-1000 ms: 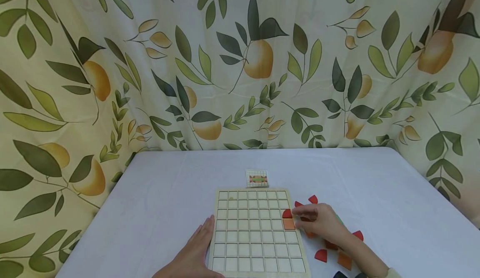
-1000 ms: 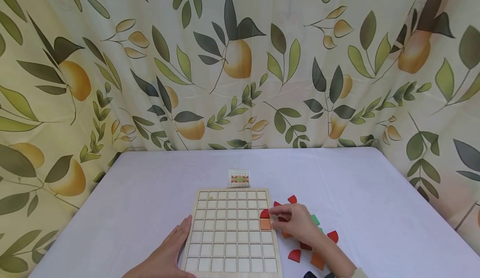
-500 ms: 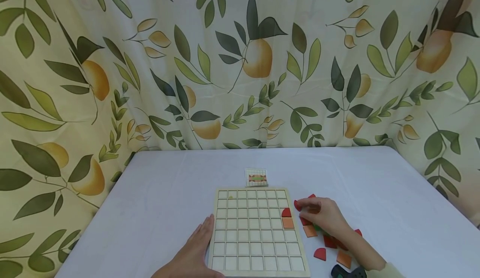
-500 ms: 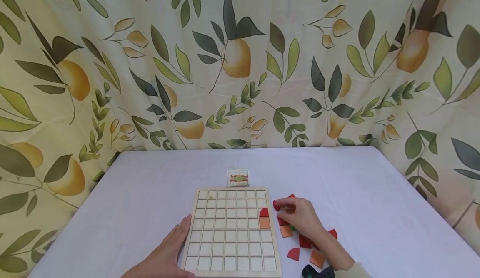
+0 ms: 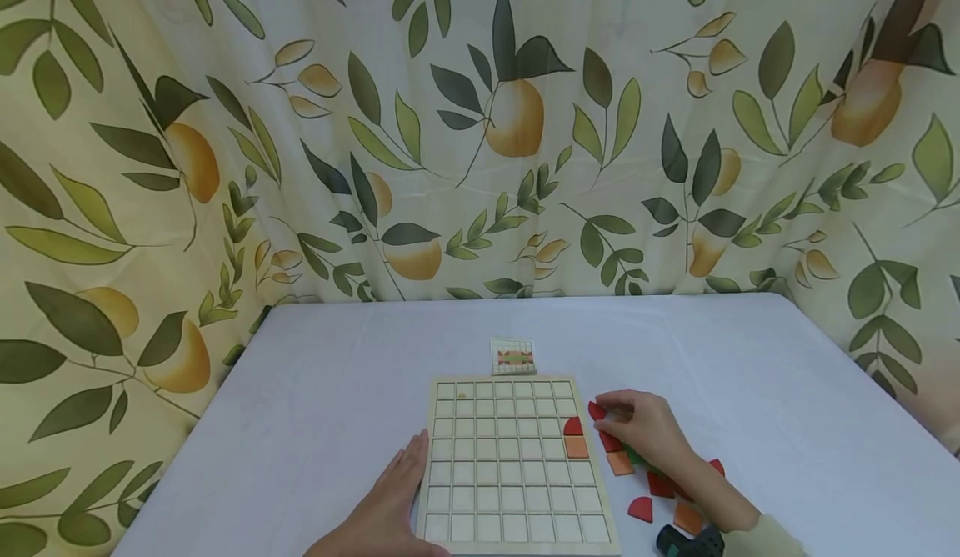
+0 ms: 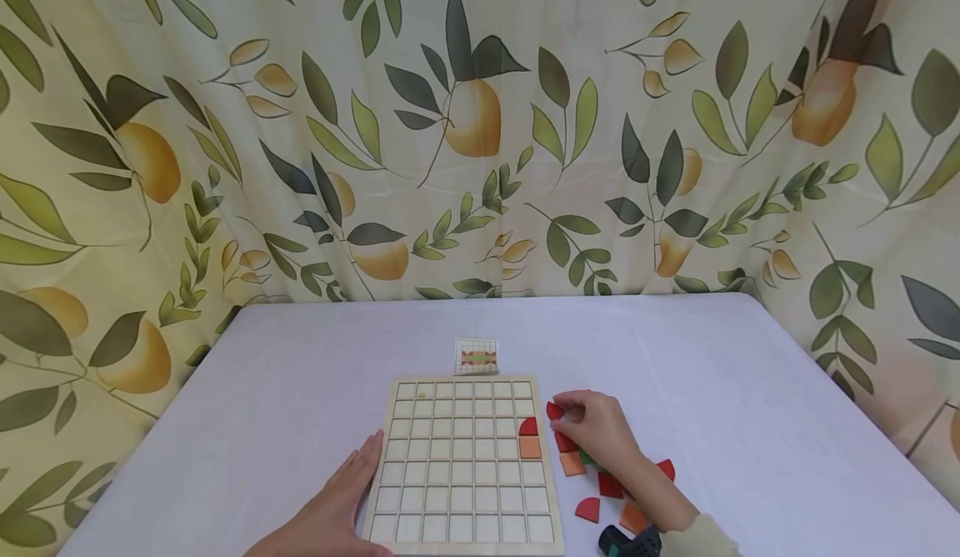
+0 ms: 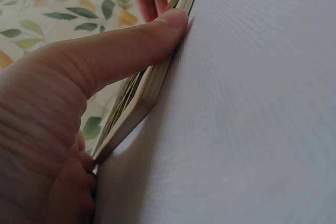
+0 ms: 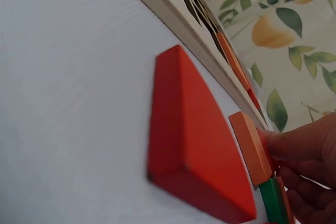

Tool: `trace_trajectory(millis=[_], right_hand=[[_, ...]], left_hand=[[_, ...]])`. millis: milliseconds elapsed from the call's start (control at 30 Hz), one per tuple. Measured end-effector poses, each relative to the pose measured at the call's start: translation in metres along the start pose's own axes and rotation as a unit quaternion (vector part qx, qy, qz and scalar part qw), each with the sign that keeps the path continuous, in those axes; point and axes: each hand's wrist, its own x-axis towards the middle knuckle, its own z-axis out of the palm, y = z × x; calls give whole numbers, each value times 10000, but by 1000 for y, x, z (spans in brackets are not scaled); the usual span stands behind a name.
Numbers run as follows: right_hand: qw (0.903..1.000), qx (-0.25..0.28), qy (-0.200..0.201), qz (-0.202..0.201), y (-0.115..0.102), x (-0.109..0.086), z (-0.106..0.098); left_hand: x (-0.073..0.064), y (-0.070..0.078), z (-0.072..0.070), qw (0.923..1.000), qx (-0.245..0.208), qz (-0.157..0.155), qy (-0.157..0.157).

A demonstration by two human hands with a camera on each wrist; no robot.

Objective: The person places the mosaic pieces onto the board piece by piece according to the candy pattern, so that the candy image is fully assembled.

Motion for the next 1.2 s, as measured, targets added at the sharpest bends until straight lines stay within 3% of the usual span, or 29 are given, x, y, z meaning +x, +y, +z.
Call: trace_trajectory(millis=[467,900,1200], right_hand=[[9997,-187,23,-159,-1,0,0],[9993,234,-137,243,-8,-6,-14],[9998,183,-123,-21,-16,-16,-19]], left_hand=[[0,-2,1,9998,106,150,5],[1,-2,0,9999,108,99,-31],[1,-3,1,9998,121,164,1]])
